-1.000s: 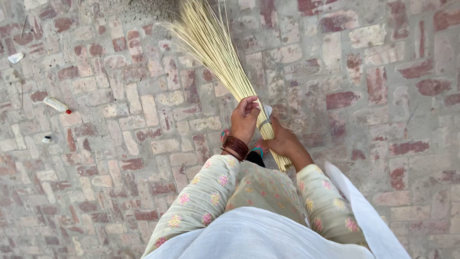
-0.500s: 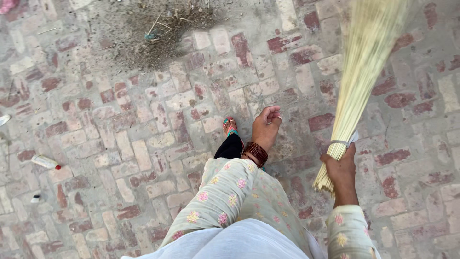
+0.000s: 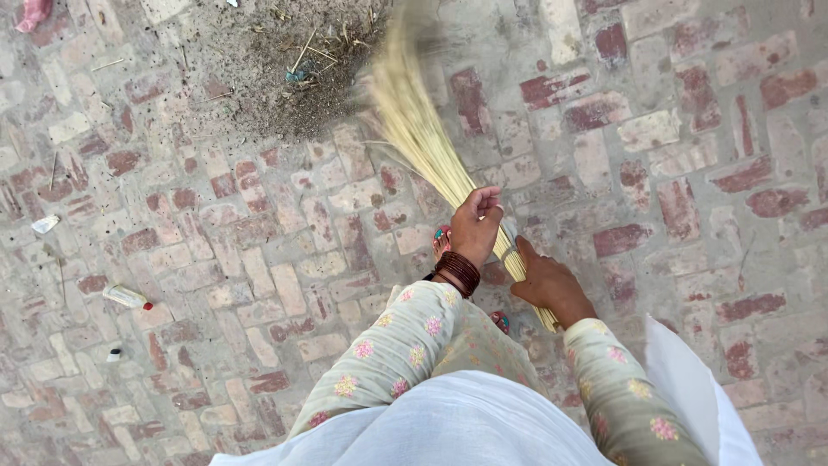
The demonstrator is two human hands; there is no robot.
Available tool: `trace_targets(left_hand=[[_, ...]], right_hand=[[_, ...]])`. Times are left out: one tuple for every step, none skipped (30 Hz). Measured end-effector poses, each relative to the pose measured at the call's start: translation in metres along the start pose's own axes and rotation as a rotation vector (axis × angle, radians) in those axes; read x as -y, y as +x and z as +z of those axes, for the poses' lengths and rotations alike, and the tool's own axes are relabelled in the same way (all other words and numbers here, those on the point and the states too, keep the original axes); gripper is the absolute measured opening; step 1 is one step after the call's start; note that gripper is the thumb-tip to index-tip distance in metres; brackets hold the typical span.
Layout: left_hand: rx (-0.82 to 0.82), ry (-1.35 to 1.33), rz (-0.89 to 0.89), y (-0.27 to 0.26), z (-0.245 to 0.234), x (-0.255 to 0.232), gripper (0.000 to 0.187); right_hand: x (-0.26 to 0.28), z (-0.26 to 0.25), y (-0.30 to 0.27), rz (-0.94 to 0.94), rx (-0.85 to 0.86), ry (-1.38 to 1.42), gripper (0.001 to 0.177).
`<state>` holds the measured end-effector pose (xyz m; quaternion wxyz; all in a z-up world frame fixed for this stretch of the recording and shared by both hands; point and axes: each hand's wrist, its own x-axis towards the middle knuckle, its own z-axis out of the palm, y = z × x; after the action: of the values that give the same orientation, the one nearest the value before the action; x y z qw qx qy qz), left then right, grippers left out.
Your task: The person sweeps a brick floor and concrete steps using a handheld broom made of straw, collecting small debris into a pile.
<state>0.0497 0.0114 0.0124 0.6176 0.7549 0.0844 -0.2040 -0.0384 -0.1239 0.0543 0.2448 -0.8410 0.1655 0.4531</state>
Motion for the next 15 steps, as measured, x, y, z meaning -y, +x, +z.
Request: trace_targets(left_hand=[[0.002, -0.016, 0.006, 0.006, -0.004, -0.009, 0.033], [0.009, -0.034, 0.016, 0.012, -0.006, -0.018, 0.033], [0.004, -0.057, 0.023, 0.016, -0.008, -0.027, 0.033], [0.005, -0.085, 0.034, 0.021, -0.007, -0.036, 0.033], [0.005, -0.112, 0.045, 0.026, -0.006, -0.044, 0.033], [0.013, -0.105, 0.047, 0.031, -0.003, -0.052, 0.033], [0.021, -0.097, 0.048, 0.036, -0.001, -0.058, 0.033], [0.029, -0.088, 0.05, 0.039, 0.002, -0.063, 0.033], [0.04, -0.086, 0.056, 0.04, 0.004, -0.065, 0.033], [0.052, -0.084, 0.064, 0.04, 0.008, -0.068, 0.033], [0.065, -0.081, 0.073, 0.044, 0.012, -0.07, 0.032], [0.076, -0.076, 0.063, 0.046, 0.015, -0.07, 0.032], [0.088, -0.07, 0.054, 0.049, 0.017, -0.07, 0.032], [0.095, -0.064, 0.043, 0.051, 0.018, -0.069, 0.032], [0.098, -0.063, 0.041, 0.052, 0.019, -0.069, 0.032]], right_hand=[[0.016, -0.012, -0.009, -0.008, -0.055, -0.057, 0.106], [0.029, -0.025, -0.02, -0.012, -0.115, -0.111, 0.103], [0.038, -0.038, -0.03, -0.017, -0.174, -0.166, 0.101], [0.042, -0.052, -0.04, 0.022, -0.19, -0.162, 0.1], [0.044, -0.063, -0.048, 0.061, -0.206, -0.158, 0.098], [0.045, -0.072, -0.052, 0.098, -0.223, -0.152, 0.098], [0.041, -0.079, -0.057, 0.125, -0.256, -0.129, 0.099], [0.03, -0.083, -0.064, 0.152, -0.289, -0.105, 0.101], [0.016, -0.085, -0.07, 0.179, -0.322, -0.081, 0.103], [0.002, -0.087, -0.073, 0.264, -0.327, -0.042, 0.104], [-0.014, -0.088, -0.073, 0.35, -0.331, -0.003, 0.105], [-0.034, -0.086, -0.077, 0.435, -0.327, 0.036, 0.107], [-0.053, -0.086, -0.08, 0.439, -0.421, 0.023, 0.109], [-0.072, -0.085, -0.082, 0.44, -0.512, 0.009, 0.111], [-0.089, -0.084, -0.085, 0.498, -0.522, 0.03, 0.112]])
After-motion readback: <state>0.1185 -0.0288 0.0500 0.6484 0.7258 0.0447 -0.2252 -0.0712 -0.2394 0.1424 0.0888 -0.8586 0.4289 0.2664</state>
